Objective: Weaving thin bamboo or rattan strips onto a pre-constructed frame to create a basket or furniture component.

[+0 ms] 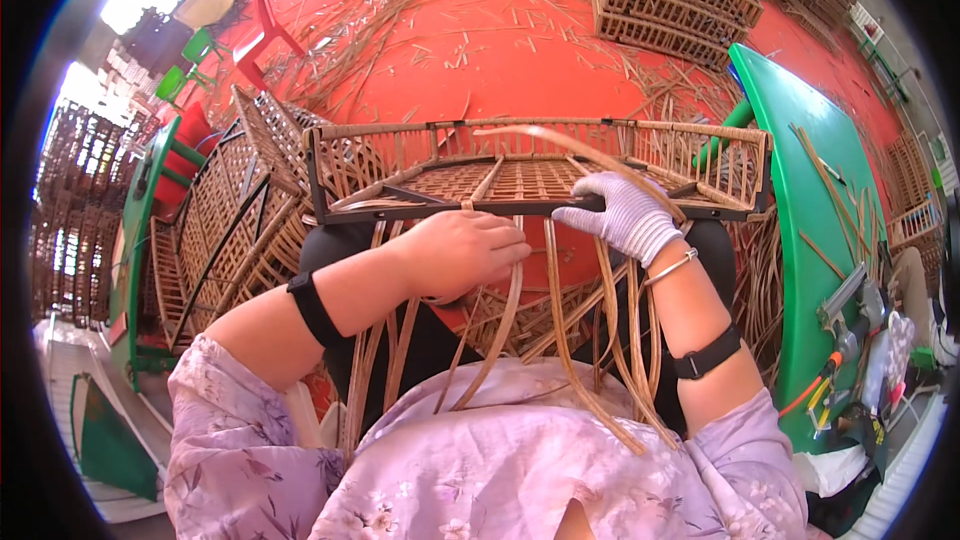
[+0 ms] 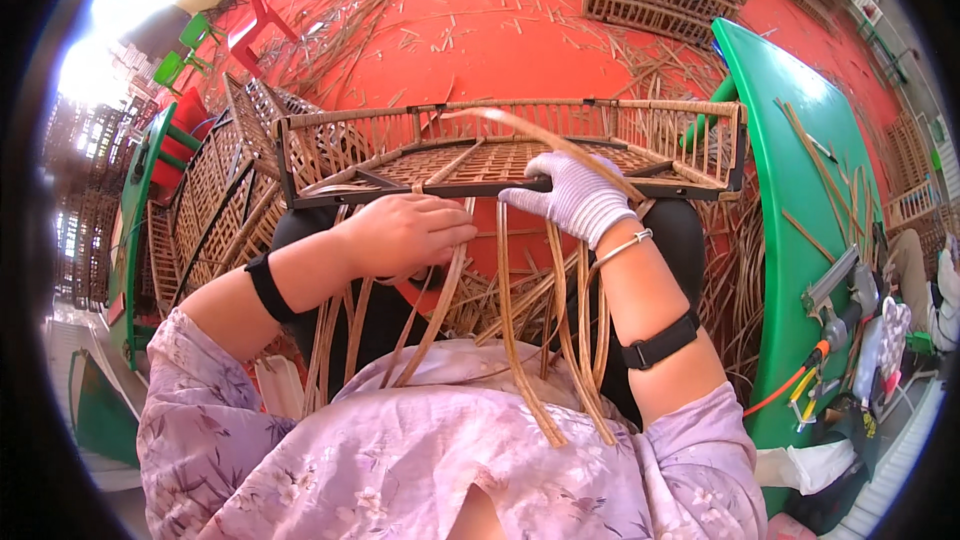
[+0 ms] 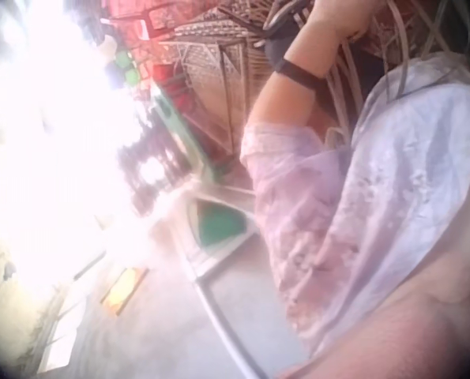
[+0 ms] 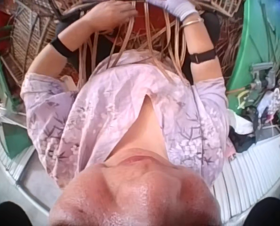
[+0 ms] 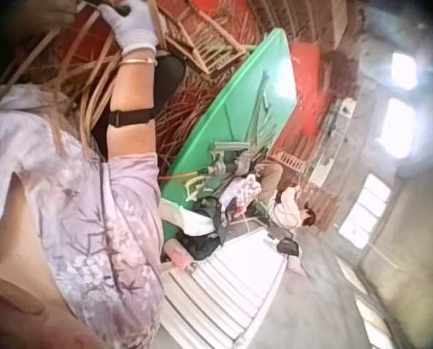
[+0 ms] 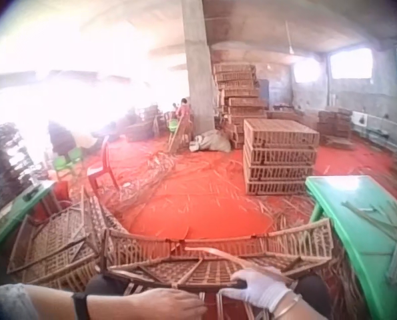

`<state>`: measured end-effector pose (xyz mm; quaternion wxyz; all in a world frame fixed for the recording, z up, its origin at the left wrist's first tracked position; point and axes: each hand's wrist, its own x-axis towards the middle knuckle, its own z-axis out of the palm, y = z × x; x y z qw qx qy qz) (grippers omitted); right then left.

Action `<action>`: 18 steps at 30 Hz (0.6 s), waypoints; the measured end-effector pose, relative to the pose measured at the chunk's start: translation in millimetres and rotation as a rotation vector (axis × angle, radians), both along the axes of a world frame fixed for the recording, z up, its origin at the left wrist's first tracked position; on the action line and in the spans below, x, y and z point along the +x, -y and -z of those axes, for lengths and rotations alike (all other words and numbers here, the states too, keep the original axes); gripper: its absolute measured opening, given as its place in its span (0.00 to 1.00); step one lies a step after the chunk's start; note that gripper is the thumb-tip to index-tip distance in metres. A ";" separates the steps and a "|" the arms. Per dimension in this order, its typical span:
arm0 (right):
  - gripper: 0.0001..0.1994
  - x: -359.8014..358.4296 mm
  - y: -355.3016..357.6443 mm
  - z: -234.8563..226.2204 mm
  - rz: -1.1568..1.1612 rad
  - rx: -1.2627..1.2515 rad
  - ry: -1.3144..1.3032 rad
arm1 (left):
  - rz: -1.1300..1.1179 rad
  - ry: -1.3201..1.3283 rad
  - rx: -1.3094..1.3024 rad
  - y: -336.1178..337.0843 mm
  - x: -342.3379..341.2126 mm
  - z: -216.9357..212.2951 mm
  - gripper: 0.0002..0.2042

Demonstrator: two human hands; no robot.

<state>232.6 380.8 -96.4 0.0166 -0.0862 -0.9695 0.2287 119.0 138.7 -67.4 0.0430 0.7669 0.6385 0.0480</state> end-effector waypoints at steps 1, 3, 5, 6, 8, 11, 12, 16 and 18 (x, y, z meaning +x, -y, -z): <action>0.29 -2.1 -3.2 2.8 -0.022 -0.109 0.027 | 0.036 -0.013 0.043 -1.3 -3.3 0.8 0.18; 0.29 -3.0 -4.9 5.2 -0.043 -0.220 0.060 | 0.051 0.009 0.039 -7.1 -4.2 -5.4 0.18; 0.28 -3.1 -3.0 -0.4 -0.026 -0.194 0.057 | 0.075 0.123 0.118 -13.0 -1.7 -4.4 0.17; 0.28 -2.6 -1.0 -2.9 -0.027 -0.198 0.060 | 0.087 0.162 0.184 -16.3 1.7 -2.9 0.14; 0.28 -1.7 1.7 1.7 -0.054 -0.151 0.005 | 0.002 0.282 0.152 -22.4 8.2 2.1 0.12; 0.29 -2.7 3.5 -0.3 -0.055 -0.100 0.064 | -0.143 0.542 0.199 -33.2 15.6 2.9 0.09; 0.26 -1.4 2.9 4.9 -0.042 -0.047 0.012 | -0.278 0.739 0.096 -37.7 13.5 3.1 0.11; 0.24 -4.0 14.4 -3.9 0.017 0.131 0.053 | -0.565 1.411 0.032 -45.1 12.4 19.2 0.16; 0.25 -5.2 11.7 3.4 0.005 0.148 0.075 | -0.772 1.600 0.000 -47.3 29.4 10.5 0.16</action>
